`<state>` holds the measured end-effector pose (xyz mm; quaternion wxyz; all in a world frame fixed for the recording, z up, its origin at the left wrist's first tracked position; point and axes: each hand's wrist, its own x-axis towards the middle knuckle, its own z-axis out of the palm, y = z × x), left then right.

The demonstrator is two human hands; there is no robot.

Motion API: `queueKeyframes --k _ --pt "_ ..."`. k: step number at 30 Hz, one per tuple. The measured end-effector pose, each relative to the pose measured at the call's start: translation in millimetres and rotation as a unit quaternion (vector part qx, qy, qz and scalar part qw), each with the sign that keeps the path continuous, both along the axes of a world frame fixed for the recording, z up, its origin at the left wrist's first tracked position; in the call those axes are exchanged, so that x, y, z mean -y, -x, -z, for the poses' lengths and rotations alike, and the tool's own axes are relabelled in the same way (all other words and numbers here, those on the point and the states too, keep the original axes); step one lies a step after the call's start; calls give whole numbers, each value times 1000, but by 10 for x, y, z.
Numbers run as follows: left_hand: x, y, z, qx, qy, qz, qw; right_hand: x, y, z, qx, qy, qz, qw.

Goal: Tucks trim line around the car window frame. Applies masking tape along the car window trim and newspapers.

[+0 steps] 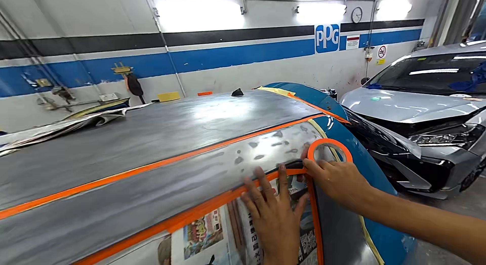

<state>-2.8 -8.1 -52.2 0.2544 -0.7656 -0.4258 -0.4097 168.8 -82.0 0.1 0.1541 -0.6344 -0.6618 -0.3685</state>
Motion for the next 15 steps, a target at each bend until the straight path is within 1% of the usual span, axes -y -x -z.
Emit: queueKeyframes --k 2,4,6,9,11,12,14,15 --pt "3 -5 14 -7 0 2 1000 -33 77 74 -30 -9 43 999" --pt "5 -69 21 -25 -11 9 1000 -68 133 93 -51 -5 65 997" --pt "12 -147 43 -46 -14 28 998 -83 190 63 -76 2 74 994" --pt "-1 -183 53 -63 -22 30 997 -65 233 -40 -94 36 81 992" --pt "-6 -178 58 -61 -26 29 997 -48 189 -49 -89 39 51 994" --pt "2 -181 61 -60 -27 27 997 -58 136 -11 -77 16 20 997" --pt "11 -184 61 -51 -28 30 998 -84 11 105 -44 -62 -64 995" --pt "11 -184 54 -46 -27 33 998 -73 -40 177 -31 -111 -111 987"
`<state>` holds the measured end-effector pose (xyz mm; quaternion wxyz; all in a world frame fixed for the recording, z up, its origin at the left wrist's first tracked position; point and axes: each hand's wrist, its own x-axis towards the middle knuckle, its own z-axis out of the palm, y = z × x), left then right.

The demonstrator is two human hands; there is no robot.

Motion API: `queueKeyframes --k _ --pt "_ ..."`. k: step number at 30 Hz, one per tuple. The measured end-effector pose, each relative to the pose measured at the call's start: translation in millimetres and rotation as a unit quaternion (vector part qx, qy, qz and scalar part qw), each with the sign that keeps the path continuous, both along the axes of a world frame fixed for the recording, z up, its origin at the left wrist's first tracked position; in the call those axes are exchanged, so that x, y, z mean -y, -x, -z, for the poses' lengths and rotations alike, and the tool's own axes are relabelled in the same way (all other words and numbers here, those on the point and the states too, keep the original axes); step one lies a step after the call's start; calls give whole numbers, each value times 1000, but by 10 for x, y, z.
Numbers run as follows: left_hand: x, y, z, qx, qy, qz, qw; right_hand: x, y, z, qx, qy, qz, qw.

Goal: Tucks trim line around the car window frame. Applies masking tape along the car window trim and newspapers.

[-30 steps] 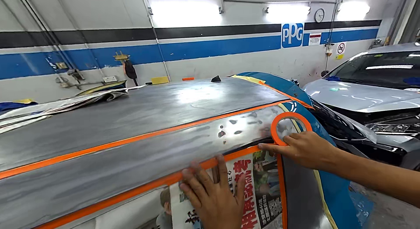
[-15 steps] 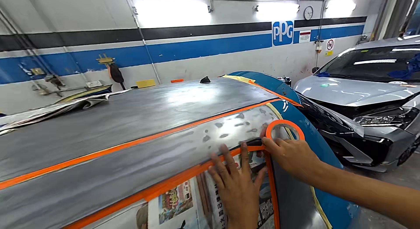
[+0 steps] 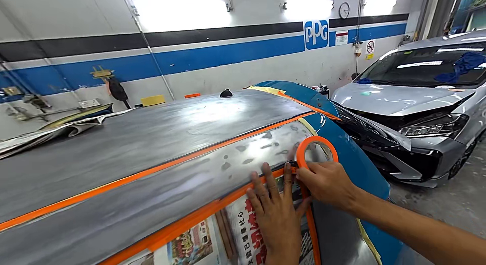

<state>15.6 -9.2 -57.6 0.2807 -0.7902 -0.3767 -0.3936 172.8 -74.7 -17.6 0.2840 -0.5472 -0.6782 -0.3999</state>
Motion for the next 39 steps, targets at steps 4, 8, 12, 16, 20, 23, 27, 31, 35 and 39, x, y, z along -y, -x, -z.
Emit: queueKeyframes --k 4,8,12,16,20,23,27,31,35,39 --pt "-3 -40 -15 7 -8 10 1000 163 -61 161 -69 -96 -50 992" --pt "-25 -95 14 -8 -8 9 1000 5 -44 43 -207 -65 25 976" --pt "29 154 -69 -17 30 61 998 -205 0 20 -271 -48 15 961" --pt "13 661 -124 -14 47 58 997 -244 40 26 -304 -40 78 949" --pt "-88 691 -50 -17 1 40 999 -223 157 8 -338 -29 85 937" --pt "-120 651 38 -50 -1 65 997 -250 236 99 -329 -41 90 939" --pt "-31 707 220 -111 40 123 985 -271 136 44 -328 -33 81 941" --pt "185 962 837 -145 67 165 973 -134 180 311 -349 -59 23 935" --pt "445 1311 1484 -149 76 161 973 311 796 1271 -371 -56 59 925" --pt "714 1565 2020 -181 92 136 970 737 1482 2194 -511 -38 82 855"
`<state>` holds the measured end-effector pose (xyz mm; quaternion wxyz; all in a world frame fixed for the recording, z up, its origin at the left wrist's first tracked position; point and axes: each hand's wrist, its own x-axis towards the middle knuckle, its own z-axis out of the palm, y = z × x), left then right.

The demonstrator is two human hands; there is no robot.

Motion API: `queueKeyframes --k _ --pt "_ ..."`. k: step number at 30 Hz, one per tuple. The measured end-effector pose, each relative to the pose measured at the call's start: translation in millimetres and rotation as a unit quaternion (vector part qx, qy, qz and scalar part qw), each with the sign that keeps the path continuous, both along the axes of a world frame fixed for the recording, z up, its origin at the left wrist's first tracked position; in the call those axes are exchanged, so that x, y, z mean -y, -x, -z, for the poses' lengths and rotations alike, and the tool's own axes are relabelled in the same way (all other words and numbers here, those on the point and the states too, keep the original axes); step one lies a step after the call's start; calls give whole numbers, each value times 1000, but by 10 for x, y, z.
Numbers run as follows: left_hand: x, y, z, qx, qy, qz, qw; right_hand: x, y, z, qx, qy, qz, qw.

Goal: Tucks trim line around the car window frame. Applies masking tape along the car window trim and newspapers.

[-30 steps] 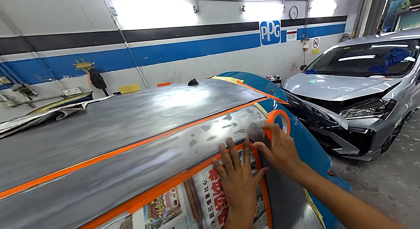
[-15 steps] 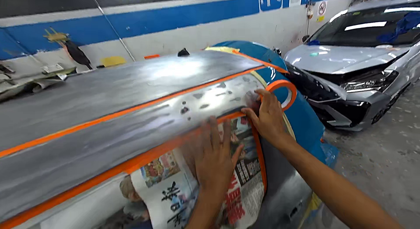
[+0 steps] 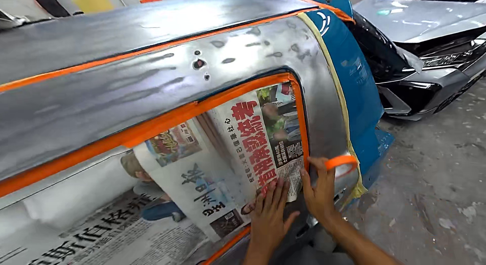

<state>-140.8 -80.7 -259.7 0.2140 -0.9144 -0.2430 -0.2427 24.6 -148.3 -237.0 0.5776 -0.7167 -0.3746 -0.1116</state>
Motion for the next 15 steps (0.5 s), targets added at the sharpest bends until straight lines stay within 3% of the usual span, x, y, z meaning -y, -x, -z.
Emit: queueKeyframes --k 3,7,10,15 --pt "94 58 216 -3 13 13 1000 251 251 260 -132 86 1 988" --pt "147 52 243 -11 29 12 999 323 310 316 -204 134 -35 969" --pt "212 4 269 -39 36 4 999 229 228 214 -219 170 -39 960" --pt "259 -59 376 -18 30 -2 999 248 -37 36 -116 353 -5 928"
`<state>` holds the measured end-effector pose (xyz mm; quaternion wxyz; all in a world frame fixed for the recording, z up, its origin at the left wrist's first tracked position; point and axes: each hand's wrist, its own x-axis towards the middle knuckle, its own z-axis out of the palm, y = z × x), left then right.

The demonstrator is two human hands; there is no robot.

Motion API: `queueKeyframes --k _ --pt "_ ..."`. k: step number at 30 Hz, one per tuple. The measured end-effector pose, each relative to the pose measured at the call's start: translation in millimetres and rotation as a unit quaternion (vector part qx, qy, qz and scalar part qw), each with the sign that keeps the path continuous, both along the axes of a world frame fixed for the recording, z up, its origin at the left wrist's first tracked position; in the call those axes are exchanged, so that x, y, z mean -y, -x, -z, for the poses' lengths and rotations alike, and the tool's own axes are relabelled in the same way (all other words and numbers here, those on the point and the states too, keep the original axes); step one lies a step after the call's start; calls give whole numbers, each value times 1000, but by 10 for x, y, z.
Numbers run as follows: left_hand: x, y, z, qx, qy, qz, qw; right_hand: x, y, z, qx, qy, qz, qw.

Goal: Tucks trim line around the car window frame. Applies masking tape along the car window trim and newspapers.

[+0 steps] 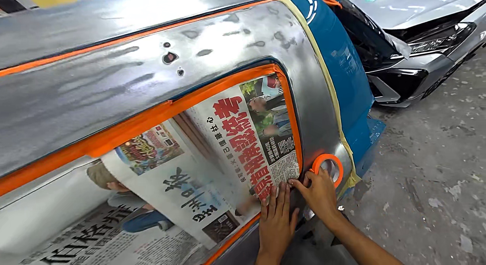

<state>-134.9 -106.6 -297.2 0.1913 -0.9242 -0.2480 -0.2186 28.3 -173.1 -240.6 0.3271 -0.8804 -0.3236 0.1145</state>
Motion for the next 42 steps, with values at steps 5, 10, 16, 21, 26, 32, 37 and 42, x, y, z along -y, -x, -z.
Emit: queueKeyframes --k 5,10,16,21,26,32,37,42 --pt "113 16 -20 49 80 26 995 -43 -69 1 -27 -40 60 997" --pt "165 328 -220 213 129 -38 968 -71 -65 10 -85 -64 64 992" --pt "222 366 93 117 49 -109 986 -59 -31 111 -69 -96 64 991" --pt "331 258 -49 222 132 -89 962 50 -7 235 -30 -145 25 989" --pt "387 376 -357 354 310 -30 882 463 412 183 -54 -163 -76 982" --pt "389 520 -499 378 473 39 795 669 581 -183 -236 -179 -356 887" --pt "350 675 -467 365 557 51 744 611 580 -341 -324 -71 -477 814" --pt "285 697 -619 303 576 14 759 617 642 -232 -332 -85 -447 826"
